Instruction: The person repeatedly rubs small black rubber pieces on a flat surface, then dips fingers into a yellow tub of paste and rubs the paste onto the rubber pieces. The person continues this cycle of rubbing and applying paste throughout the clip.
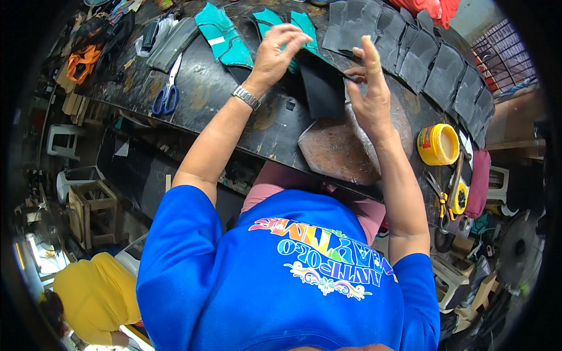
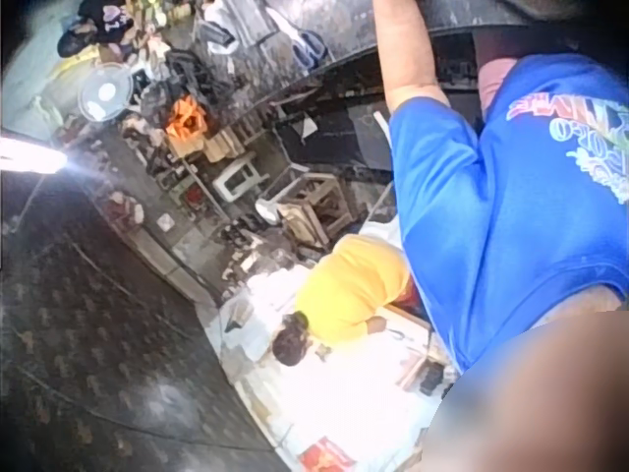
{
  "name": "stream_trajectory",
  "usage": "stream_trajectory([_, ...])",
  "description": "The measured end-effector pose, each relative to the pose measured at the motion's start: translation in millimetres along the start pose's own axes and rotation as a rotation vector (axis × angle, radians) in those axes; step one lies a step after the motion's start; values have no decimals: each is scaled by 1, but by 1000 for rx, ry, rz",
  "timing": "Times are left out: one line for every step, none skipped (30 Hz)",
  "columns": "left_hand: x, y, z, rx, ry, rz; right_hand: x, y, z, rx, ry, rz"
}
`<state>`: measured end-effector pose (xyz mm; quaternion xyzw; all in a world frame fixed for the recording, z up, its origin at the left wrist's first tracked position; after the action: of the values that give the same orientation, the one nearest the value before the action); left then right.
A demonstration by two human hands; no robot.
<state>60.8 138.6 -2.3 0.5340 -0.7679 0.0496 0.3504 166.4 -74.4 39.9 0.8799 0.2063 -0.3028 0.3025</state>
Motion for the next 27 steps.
stream_trajectory([-13, 5, 2, 89, 70, -86, 3, -2, -6, 24, -47, -39])
stream_trajectory([-26, 11, 4, 214, 126, -83, 2, -4, -11, 77, 32, -5])
stream_trajectory([-39, 16, 6, 338, 182, -80, 1, -5, -14, 100, 43, -27])
stream_trajectory([-55, 18, 6, 304, 279, -143, 0, -5, -17, 135, 74, -46])
stream_trajectory([-69, 17, 11, 275, 386, -236, -2, -6, -19, 164, 101, -68])
stream_trajectory([-81, 16, 13, 225, 455, -247, -4, -6, -21, 203, 101, -147])
stream_trajectory([-92, 15, 13, 173, 524, -258, -4, -5, -23, 215, 74, -193])
stream_trajectory([-99, 14, 12, 168, 530, -210, -6, -3, -25, 218, 47, -231])
stream_trajectory([-105, 14, 9, 163, 536, -162, -7, 0, -27, 234, 16, -271])
stream_trajectory([-110, 13, 7, 159, 543, -114, -11, 5, -30, 302, 63, -286])
stream_trajectory([-112, 13, 1, 158, 496, -156, -16, 12, -33, 354, 111, -234])
stream_trajectory([-116, 15, -6, 156, 449, -197, -21, 20, -36, 406, 159, -180])
stream_trajectory([-119, 16, -10, 154, 402, -236, -28, 31, -37, 444, 212, -113])
stream_trajectory([-127, 20, -14, 182, 464, -228, -29, 42, -39, 492, 173, -196])
stream_trajectory([-134, 25, -20, 175, 474, -223, -32, 57, -39, 531, 131, -256])
stream_trajectory([-141, 32, -21, 222, 495, -167, -34, 71, -37, 545, 108, -375])
stream_trajectory([-149, 40, -23, 267, 516, -110, -36, 85, -36, 564, 54, -299])
stream_trajectory([-153, 48, -29, 274, 463, -137, -33, 102, -32, 638, -7, -611])
stream_trajectory([-156, 55, -35, 282, 407, -233, -32, 114, -29, 639, -15, -782])
stream_trajectory([-147, 64, -44, 309, 143, -374, -29, 127, -23, 683, -69, -812])
stream_trajectory([-134, 67, -49, 331, -125, -511, -22, 136, -16, 716, -159, -979])
stream_trajectory([-129, 69, -55, 303, -66, -565, -14, 142, -7, 737, -250, -962])
stream_trajectory([-114, 69, -59, 299, -110, -575, -9, 144, 6, 691, -284, -898])
stream_trajectory([-95, 66, -62, 293, -153, -585, 2, 145, 15, 684, -380, -903])
stream_trajectory([-71, 63, -67, 287, -192, -595, 11, 145, 25, 626, -461, -899])
stream_trajectory([-44, 59, -71, 188, -237, -525, 25, 144, 31, 627, -562, -915])
stream_trajectory([-28, 52, -74, 48, 82, -94, 36, 141, 36, 577, -621, -995])
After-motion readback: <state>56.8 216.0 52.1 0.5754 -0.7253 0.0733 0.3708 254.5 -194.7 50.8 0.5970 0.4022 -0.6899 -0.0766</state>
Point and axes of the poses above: each hand's wrist, its own z-axis away from the middle knuckle, its own y-axis out of the back of the hand, x = y × z, the point moved 4 cm from there along -z, towards the middle knuckle, and after that the axes turned 6 degrees about x, right-handed, at the moved point
